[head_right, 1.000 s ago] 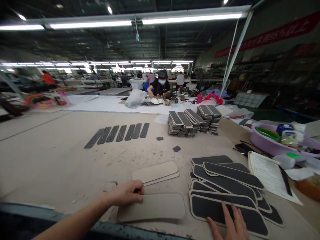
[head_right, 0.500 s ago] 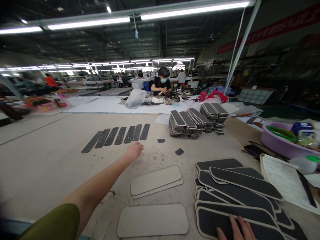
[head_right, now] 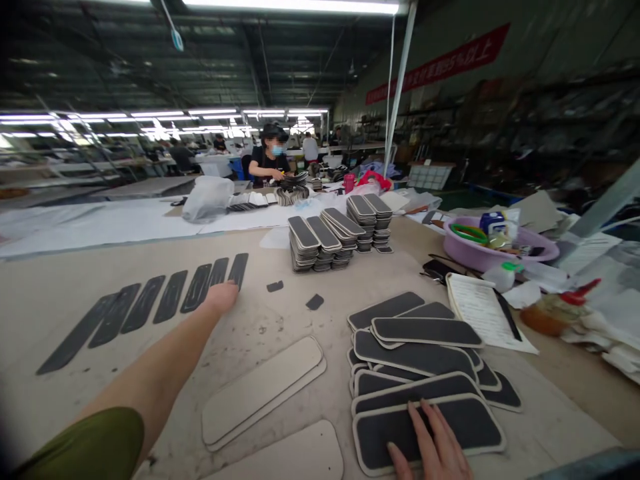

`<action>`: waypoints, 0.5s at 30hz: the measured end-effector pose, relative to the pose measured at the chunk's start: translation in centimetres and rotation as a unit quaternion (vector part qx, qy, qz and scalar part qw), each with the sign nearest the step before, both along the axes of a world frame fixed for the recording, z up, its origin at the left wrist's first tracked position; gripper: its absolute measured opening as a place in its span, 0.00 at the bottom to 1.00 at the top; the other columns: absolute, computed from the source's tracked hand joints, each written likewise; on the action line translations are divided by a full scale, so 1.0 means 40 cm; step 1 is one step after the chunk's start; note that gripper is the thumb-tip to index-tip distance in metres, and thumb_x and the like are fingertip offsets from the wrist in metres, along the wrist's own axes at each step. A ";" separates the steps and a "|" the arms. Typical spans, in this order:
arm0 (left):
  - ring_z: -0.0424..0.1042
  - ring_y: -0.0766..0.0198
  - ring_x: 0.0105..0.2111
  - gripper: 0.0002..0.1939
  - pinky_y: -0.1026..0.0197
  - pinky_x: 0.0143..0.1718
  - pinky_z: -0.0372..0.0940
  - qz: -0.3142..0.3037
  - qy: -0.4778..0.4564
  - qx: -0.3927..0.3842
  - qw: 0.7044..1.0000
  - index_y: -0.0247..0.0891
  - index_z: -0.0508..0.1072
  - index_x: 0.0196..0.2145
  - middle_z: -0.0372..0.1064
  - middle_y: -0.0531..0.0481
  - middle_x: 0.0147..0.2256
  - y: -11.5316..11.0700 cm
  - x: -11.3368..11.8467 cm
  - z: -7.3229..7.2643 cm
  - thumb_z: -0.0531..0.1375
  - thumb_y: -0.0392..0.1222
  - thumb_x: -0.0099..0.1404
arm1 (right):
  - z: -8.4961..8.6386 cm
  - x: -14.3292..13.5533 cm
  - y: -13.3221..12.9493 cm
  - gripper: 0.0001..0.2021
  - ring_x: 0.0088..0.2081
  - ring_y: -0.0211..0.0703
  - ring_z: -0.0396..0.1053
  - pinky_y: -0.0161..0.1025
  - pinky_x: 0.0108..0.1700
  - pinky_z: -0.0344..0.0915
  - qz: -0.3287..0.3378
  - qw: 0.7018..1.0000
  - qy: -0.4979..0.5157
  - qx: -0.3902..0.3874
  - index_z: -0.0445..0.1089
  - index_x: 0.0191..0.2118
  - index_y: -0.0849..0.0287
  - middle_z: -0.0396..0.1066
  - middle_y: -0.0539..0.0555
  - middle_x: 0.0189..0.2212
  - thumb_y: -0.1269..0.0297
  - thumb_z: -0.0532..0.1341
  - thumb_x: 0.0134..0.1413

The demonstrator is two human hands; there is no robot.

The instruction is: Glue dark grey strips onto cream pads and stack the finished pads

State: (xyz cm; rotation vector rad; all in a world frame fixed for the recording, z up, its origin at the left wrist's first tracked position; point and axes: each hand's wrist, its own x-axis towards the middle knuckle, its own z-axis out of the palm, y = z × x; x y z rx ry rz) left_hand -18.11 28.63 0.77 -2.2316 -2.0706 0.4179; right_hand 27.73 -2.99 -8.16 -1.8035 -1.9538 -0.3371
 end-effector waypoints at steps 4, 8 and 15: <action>0.69 0.60 0.40 0.12 0.54 0.41 0.66 -0.003 -0.003 0.023 1.000 0.32 0.70 0.41 0.67 0.44 0.43 -0.007 0.020 0.020 0.56 0.42 0.64 | 0.016 -0.013 -0.005 0.35 0.57 0.59 0.55 0.53 0.52 0.61 -0.009 1.000 0.009 -0.012 0.47 0.62 0.57 0.54 0.61 0.58 0.44 0.52 0.53; 0.71 0.56 0.39 0.13 0.59 0.37 0.64 0.001 -0.033 0.102 0.994 0.31 0.72 0.38 0.66 0.39 0.43 -0.056 0.066 0.066 0.50 0.40 0.65 | 0.031 -0.027 -0.014 0.36 0.60 0.58 0.51 0.53 0.55 0.58 -0.028 0.998 0.048 -0.023 0.46 0.63 0.59 0.51 0.61 0.61 0.44 0.52 0.54; 0.69 0.64 0.33 0.13 0.66 0.35 0.62 -0.037 -0.246 0.252 0.935 0.38 0.73 0.32 0.70 0.50 0.35 -0.341 0.120 0.224 0.51 0.44 0.60 | 0.051 -0.045 -0.026 0.31 0.62 0.60 0.45 0.62 0.60 0.46 -0.012 0.995 0.098 0.032 0.48 0.62 0.59 0.50 0.61 0.60 0.51 0.54 0.56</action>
